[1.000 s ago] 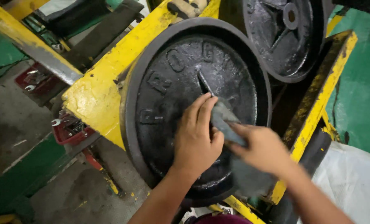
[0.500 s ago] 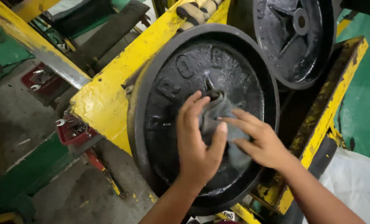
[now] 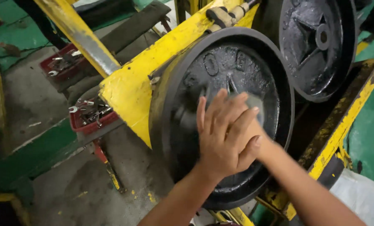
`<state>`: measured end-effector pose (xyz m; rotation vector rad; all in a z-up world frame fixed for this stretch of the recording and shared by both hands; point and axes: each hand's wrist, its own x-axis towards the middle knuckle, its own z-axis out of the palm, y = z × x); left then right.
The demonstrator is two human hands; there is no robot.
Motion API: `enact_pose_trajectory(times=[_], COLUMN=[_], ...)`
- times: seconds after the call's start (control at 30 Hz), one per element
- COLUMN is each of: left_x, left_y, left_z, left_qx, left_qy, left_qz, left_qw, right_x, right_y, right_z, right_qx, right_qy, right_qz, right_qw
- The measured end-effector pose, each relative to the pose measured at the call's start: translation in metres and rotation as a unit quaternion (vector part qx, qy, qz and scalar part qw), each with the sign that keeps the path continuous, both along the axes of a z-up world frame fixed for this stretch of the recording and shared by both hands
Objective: Cleaning and wiping down various gym machines, weight plates, and bars using a cloth.
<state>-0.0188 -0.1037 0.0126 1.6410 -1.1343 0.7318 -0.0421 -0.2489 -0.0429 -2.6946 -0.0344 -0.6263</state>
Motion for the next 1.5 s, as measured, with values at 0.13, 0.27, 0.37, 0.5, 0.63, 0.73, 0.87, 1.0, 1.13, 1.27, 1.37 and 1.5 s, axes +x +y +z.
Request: enact_pose_trajectory(times=[0.13,0.27,0.37,0.5,0.63,0.73,0.87,1.0,1.13,1.27,1.37,1.5], left_x=[-0.004,-0.008,-0.005,0.019,0.041,0.053,0.077,0.106,0.122,0.125,0.131,0.133], left_y=[0.008,0.043,0.074,0.125,0.146,0.142,0.119,0.089,0.062,0.049,0.045,0.044], left_z=[-0.005,-0.001,0.010,0.007,0.010,0.014,0.029,0.049,0.063,0.062,0.063,0.060], left_qx=[-0.080,-0.073,-0.104,-0.072,-0.003,0.022,0.083,0.147,0.200,0.240,0.230,0.209], left_qy=[-0.024,-0.075,-0.080,-0.067,0.005,0.033,0.039,0.018,-0.027,-0.005,0.045,0.069], left_qz=[-0.053,-0.078,-0.017,0.062,0.136,0.116,0.055,0.056,0.079,0.057,0.010,0.011], left_qw=[0.995,0.991,0.991,0.993,0.991,0.992,0.994,0.987,0.976,0.969,0.972,0.975], right_x=[-0.036,-0.047,-0.030,0.013,0.046,0.066,0.094,0.114,0.128,0.138,0.143,0.143], right_y=[0.023,0.050,0.094,0.140,0.142,0.129,0.101,0.081,0.056,0.020,-0.001,-0.004], right_z=[-0.003,0.041,0.049,0.050,0.070,0.081,0.085,0.086,0.086,0.073,0.073,0.072], right_qx=[0.177,0.243,0.165,0.077,0.052,0.060,0.067,0.049,0.037,0.056,0.093,0.117], right_qy=[-0.033,-0.094,-0.147,-0.178,-0.181,-0.183,-0.211,-0.227,-0.238,-0.235,-0.240,-0.241], right_qz=[0.100,0.039,0.049,0.132,0.109,0.061,0.007,-0.029,-0.109,-0.176,-0.192,-0.180], right_qw=[0.979,0.965,0.974,0.972,0.976,0.979,0.975,0.972,0.964,0.954,0.947,0.946])
